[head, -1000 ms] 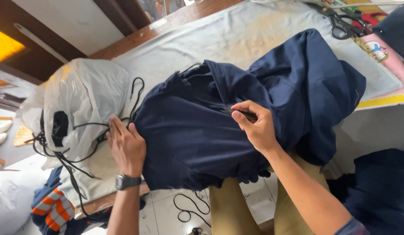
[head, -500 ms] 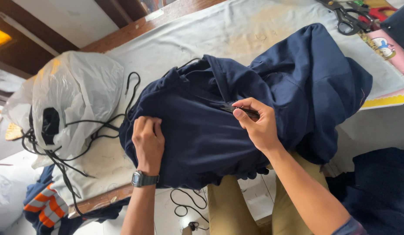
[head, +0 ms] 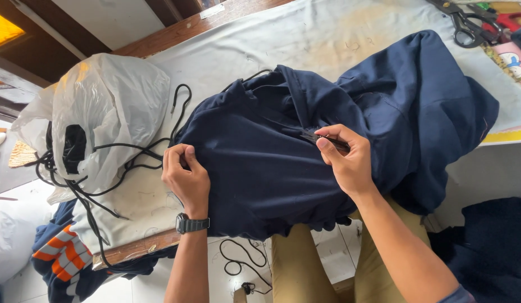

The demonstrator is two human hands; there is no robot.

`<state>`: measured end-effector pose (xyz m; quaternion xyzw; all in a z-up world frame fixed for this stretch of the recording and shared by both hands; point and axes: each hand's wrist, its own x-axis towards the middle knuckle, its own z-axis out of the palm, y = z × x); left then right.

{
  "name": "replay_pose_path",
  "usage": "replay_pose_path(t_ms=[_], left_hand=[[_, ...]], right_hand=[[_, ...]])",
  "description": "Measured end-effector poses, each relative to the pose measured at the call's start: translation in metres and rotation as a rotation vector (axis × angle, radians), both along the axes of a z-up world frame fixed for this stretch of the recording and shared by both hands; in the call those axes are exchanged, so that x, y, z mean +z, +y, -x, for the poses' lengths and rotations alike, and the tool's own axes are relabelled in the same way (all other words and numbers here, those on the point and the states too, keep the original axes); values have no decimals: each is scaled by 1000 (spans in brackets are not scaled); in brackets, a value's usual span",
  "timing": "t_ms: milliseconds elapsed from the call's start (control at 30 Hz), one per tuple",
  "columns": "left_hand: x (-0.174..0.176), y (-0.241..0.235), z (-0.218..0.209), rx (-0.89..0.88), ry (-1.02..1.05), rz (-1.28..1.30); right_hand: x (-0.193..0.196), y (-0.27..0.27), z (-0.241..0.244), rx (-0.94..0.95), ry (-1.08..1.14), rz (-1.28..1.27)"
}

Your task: The person uses a small pair of scissors to cut a dark blue garment, likely a hoodie, that is resting on their lap. They repeatedly snip at the fabric, focusing on the drawstring area and seams, while holding the material steady with their other hand.

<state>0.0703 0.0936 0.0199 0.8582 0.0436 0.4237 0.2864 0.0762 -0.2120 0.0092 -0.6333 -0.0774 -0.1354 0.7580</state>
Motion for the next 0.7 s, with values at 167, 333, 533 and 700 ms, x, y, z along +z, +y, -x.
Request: replay_pose_path(t_ms=[167,333,533,700], left_hand=[[-1,2,0,27,-42,-15],[-4,3,-3,59,-90,-43],[-5,7,-3,53,-156,-72],[-8,6,-4,60,-186,-25]], right_hand=[[7,4,3,-28,14,86],[25,32,7,-64,-12,353],[54,103,-3,95,-287,523],[48,149,-25,181,-405,575]])
